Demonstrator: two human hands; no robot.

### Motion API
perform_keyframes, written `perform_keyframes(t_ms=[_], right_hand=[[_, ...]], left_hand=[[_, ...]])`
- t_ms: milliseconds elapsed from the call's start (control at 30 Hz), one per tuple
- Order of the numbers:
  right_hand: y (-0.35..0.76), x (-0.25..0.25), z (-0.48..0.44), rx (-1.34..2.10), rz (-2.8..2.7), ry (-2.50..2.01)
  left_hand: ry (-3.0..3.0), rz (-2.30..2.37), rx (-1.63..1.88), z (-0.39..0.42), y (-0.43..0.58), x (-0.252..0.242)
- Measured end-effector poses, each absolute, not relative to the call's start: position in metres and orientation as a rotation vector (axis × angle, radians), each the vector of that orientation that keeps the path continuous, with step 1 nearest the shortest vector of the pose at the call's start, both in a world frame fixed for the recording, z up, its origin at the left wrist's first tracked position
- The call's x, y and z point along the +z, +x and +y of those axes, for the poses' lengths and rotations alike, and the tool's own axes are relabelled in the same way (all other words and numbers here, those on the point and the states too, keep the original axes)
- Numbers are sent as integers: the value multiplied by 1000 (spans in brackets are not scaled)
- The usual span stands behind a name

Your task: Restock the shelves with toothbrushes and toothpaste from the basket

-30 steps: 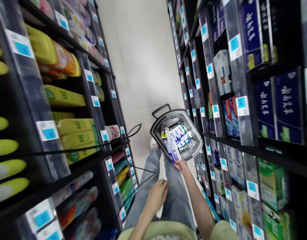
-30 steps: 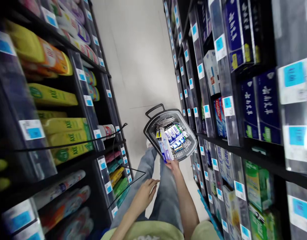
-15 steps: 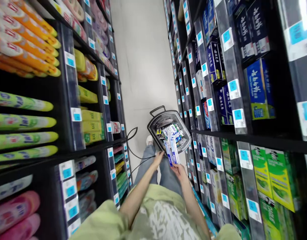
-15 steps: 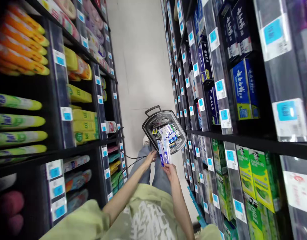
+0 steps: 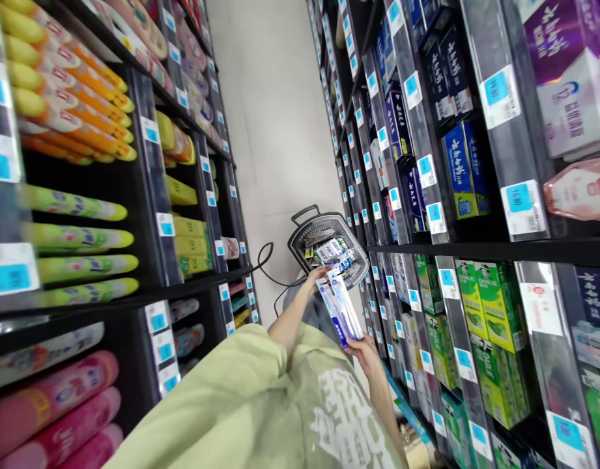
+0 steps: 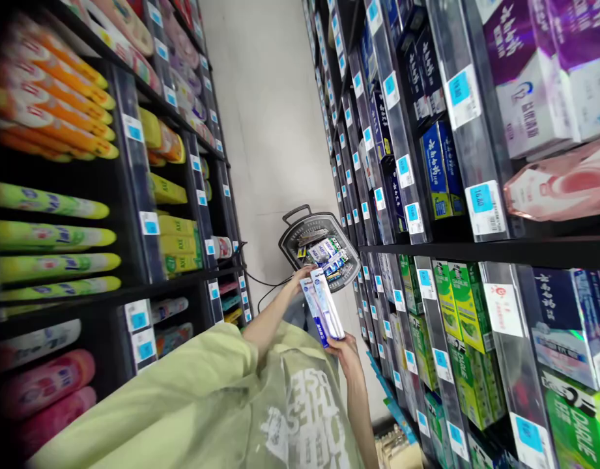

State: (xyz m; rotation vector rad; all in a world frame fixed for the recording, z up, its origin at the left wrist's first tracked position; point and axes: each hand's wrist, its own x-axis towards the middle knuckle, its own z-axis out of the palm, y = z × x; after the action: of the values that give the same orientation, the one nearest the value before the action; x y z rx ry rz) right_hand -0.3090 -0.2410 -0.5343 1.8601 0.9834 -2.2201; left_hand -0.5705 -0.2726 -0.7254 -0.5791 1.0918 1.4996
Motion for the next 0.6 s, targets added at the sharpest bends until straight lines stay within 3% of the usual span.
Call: perform_keyframes(t_ms=[233, 600], right_hand=[[-303, -511, -265, -2204, 871, 2146], [-375, -495, -296, -2503, 872, 2191]], left_hand=[[-606, 1256, 1274, -295, -576, -712], [-160, 915, 1251, -319, -580, -579]])
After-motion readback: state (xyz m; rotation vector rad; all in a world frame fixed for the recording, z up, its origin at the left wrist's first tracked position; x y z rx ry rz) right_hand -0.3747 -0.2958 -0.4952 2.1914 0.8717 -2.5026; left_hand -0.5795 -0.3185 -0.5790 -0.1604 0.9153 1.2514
